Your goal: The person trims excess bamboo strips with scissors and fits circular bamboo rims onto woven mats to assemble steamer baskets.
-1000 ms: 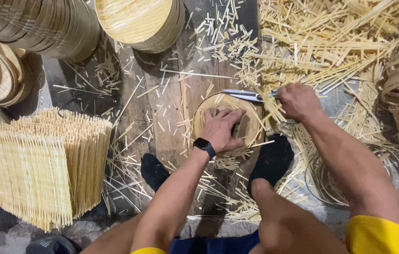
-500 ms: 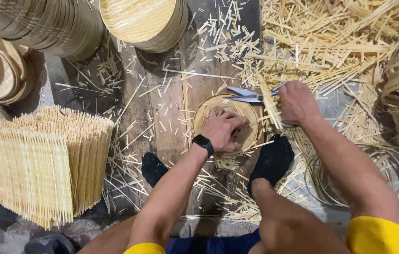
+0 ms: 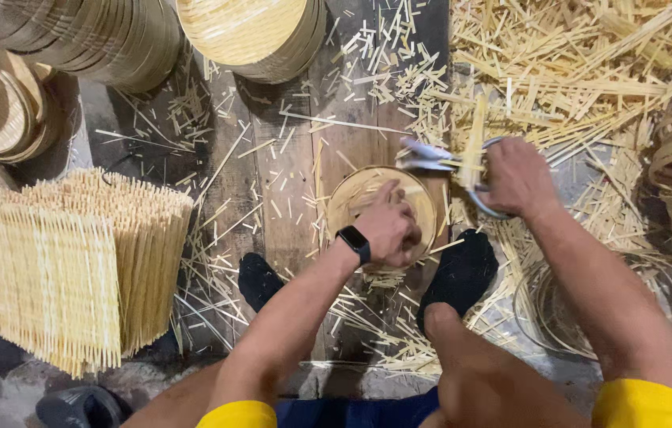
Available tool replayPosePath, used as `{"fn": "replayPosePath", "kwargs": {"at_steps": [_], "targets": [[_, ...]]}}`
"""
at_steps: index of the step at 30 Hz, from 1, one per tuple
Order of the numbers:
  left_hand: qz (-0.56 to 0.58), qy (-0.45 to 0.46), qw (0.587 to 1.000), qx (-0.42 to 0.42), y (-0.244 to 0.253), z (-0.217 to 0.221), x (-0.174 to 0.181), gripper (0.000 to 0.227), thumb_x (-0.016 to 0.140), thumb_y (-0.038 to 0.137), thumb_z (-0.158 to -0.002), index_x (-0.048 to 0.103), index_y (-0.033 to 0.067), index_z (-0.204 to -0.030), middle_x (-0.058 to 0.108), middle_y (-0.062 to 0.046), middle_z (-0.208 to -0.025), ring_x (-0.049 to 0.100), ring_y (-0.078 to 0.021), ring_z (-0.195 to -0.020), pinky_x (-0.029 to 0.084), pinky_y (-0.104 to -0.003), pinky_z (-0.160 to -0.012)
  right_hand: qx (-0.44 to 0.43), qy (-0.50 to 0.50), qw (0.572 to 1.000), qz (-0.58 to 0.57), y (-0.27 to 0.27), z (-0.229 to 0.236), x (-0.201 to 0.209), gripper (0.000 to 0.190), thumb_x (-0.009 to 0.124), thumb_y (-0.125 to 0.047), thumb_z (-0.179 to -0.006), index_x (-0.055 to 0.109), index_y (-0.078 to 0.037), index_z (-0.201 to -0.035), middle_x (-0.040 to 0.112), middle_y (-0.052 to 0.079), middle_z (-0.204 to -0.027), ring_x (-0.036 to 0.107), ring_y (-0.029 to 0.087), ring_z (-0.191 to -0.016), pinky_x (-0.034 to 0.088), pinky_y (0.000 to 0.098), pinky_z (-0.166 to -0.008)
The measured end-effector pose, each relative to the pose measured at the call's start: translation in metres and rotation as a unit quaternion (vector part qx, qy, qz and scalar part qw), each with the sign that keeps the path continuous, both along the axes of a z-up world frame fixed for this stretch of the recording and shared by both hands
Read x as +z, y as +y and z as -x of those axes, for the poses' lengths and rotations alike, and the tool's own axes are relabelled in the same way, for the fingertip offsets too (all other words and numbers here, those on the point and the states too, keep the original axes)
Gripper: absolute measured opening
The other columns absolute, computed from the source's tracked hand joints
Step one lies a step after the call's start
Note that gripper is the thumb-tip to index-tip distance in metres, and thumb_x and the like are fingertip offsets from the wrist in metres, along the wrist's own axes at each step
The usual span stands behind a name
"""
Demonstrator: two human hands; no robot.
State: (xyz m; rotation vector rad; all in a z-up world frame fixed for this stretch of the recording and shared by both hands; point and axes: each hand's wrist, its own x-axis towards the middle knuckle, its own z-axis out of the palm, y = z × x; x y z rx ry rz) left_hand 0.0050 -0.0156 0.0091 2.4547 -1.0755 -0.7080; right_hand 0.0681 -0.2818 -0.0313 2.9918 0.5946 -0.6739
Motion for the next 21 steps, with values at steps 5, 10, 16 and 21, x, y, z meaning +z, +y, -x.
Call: {"fn": "replayPosePath", "kwargs": {"at_steps": [5,10,16,21], "targets": [[0.058,-0.015,0.998,0.002,0.0,0.016,-0.001,0.016,0.07,0.032,-0.077,0.074,0.0183,-0.069,0.073,-0.005,-0.074,0.068,-0.022,-0.091,0.023,-0.06,-0.123,0.054,-0.085,0.994,-0.053,0.023,0.011,-0.013,0.047,0.066,-0.05,-0.083,0.065,-0.004,-0.092,0.062,0.013,-0.091,0.061,0.025,-0.09,0.054,0.0379,-0.081],[0.032,0.022,0.999,0.0,0.004,0.017,-0.017,0.021,0.07,0.032,-0.085,0.073,0.016,-0.072,0.073,-0.006,-0.074,0.069,-0.022,-0.087,0.028,-0.048,-0.127,0.049,0.078,0.995,0.029,0.011,-0.004,-0.026,0.029,0.056,-0.036,-0.103,0.065,-0.01,-0.099,0.065,0.01,-0.085,0.064,0.022,-0.081,0.057,0.0361,-0.071],[0.137,-0.202,0.966,0.08,0.012,0.027,0.0,0.103,0.087,0.055,-0.041,0.056,0.0219,-0.133,0.061,-0.022,-0.13,0.054,-0.04,-0.12,0.025,-0.059,-0.107,-0.191,0.049,0.98,0.011,-0.018,-0.007,-0.03,0.053,0.076,-0.052,-0.089,0.071,-0.001,-0.098,0.059,0.014,-0.094,0.059,0.028,-0.095,0.052,0.0429,-0.086],[-0.048,-0.029,0.99,0.129,0.022,0.016,0.004,0.128,0.088,0.056,-0.058,0.028,0.0022,-0.156,0.048,-0.023,-0.143,0.046,-0.0408,-0.134,0.034,-0.052,-0.114,-0.383,-0.084,0.912,-0.118,-0.053,0.027,-0.09,0.073,0.087,-0.028,-0.062,0.061,0.007,-0.12,0.053,0.02,-0.105,0.053,0.036,-0.099,0.045,0.049,-0.087]]}}
